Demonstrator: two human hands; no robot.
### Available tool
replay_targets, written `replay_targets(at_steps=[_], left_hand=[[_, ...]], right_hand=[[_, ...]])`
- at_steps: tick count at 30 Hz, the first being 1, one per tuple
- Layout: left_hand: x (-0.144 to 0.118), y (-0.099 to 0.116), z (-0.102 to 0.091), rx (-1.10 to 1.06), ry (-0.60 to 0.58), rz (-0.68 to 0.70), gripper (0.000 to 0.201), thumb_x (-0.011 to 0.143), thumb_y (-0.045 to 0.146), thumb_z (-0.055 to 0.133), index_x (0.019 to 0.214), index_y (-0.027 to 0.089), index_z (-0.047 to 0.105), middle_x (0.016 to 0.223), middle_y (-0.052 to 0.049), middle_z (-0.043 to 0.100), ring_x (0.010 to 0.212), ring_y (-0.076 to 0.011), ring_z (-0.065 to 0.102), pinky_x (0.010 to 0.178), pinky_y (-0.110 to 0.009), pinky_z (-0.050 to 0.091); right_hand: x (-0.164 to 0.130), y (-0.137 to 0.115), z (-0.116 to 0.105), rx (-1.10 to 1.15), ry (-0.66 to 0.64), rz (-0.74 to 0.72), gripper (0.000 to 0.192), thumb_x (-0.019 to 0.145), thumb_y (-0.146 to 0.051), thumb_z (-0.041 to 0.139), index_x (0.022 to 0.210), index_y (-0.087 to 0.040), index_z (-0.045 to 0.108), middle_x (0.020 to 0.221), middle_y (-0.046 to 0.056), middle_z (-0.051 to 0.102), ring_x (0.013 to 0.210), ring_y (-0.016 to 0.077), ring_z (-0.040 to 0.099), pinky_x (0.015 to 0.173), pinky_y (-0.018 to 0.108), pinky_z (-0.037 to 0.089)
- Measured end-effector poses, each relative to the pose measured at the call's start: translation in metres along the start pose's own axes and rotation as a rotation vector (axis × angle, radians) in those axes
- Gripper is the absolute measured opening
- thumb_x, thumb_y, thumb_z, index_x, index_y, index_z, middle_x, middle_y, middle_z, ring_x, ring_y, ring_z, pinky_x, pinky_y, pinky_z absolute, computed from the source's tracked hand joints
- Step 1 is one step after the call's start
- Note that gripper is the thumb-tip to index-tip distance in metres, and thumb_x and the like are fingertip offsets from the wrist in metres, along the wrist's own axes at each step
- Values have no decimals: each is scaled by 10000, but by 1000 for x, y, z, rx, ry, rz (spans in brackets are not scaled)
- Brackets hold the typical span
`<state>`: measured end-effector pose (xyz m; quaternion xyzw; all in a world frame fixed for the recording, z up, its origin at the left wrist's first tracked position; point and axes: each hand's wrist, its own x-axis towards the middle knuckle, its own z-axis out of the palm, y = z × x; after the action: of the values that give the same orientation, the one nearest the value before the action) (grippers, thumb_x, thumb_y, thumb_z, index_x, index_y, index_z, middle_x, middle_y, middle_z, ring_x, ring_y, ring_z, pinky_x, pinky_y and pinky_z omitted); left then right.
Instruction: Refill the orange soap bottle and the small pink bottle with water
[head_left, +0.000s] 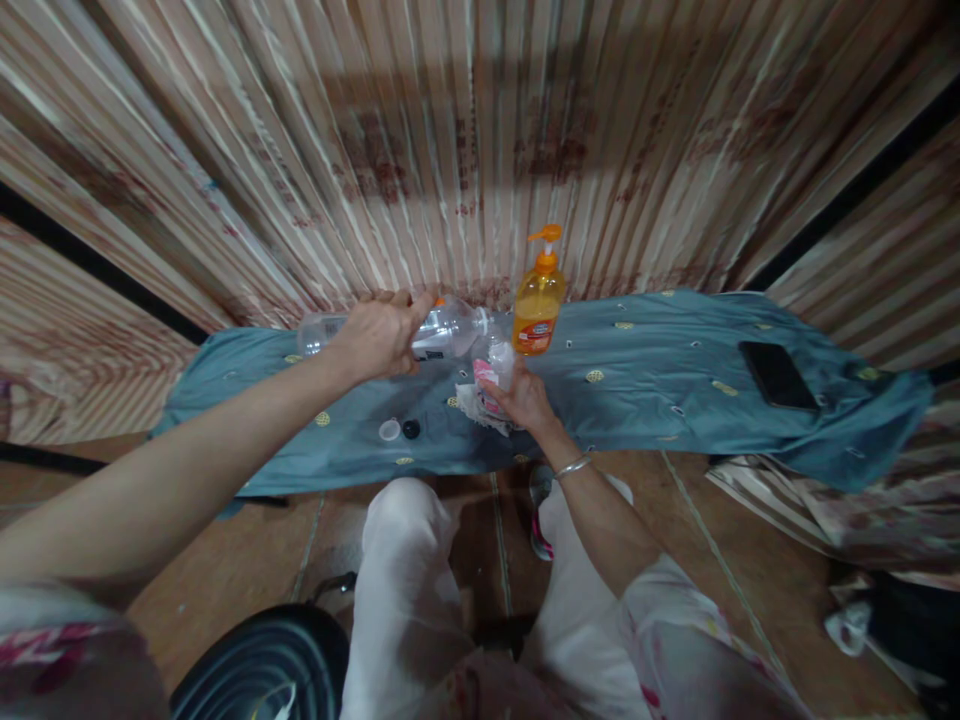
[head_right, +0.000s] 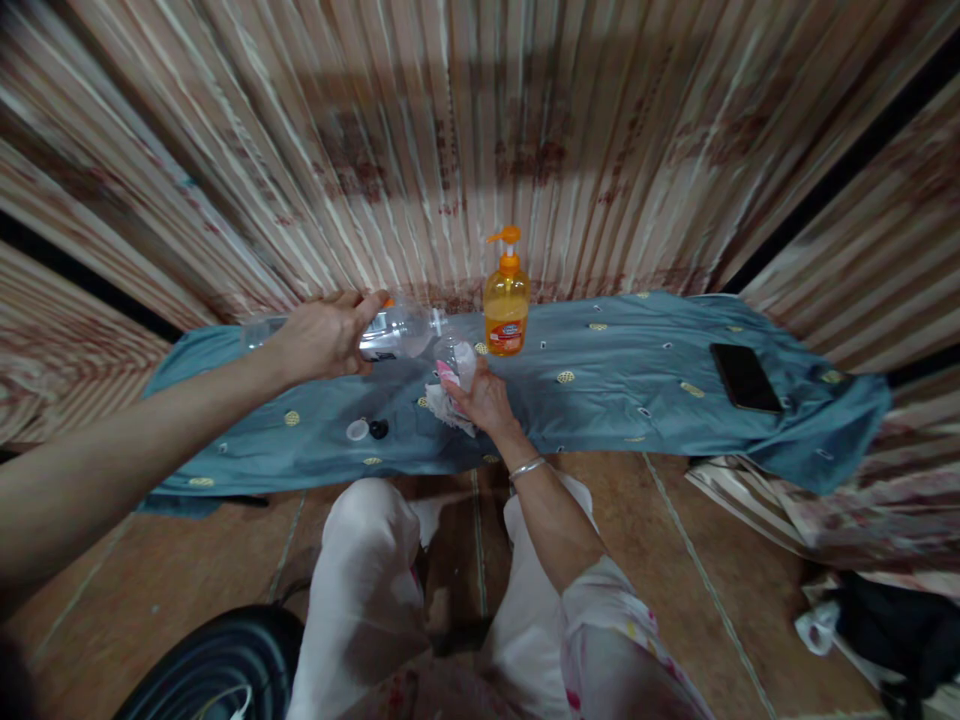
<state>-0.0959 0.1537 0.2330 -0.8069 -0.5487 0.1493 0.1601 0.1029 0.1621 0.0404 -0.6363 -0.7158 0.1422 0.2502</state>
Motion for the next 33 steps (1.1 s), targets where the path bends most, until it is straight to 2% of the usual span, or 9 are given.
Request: replay_targets(at_steps=[15, 26, 33], left_hand=[[0, -1, 1, -2, 8, 5, 959, 791, 384, 740, 1565, 152, 224, 1348, -199, 609, 1252, -364, 598, 980, -399, 484], [1, -1, 3, 6, 9, -1, 905, 814, 394, 733, 1547, 166, 254, 1327, -179, 618, 1231, -345, 611, 979, -394, 472], [1, -1, 3, -1, 15, -4, 919, 812, 382, 734, 1557, 181, 234, 1335, -172, 618, 1236, -342, 607, 988, -405, 475]], right_hand=[[0, -1, -2, 47, -15, 22, 698, 921, -561, 640, 1368, -48, 485, 1161, 241, 742, 1078, 325, 732, 894, 349, 530], [0, 2, 2, 40, 26, -11, 776, 925, -543, 642, 1450, -19, 413, 1138, 250, 749, 1069, 332, 737, 881, 352, 539], [0, -1, 0, 52, 7, 18, 707, 911, -523, 669, 1390, -43, 467, 1174, 242, 740, 1088, 328, 728, 896, 351, 530]])
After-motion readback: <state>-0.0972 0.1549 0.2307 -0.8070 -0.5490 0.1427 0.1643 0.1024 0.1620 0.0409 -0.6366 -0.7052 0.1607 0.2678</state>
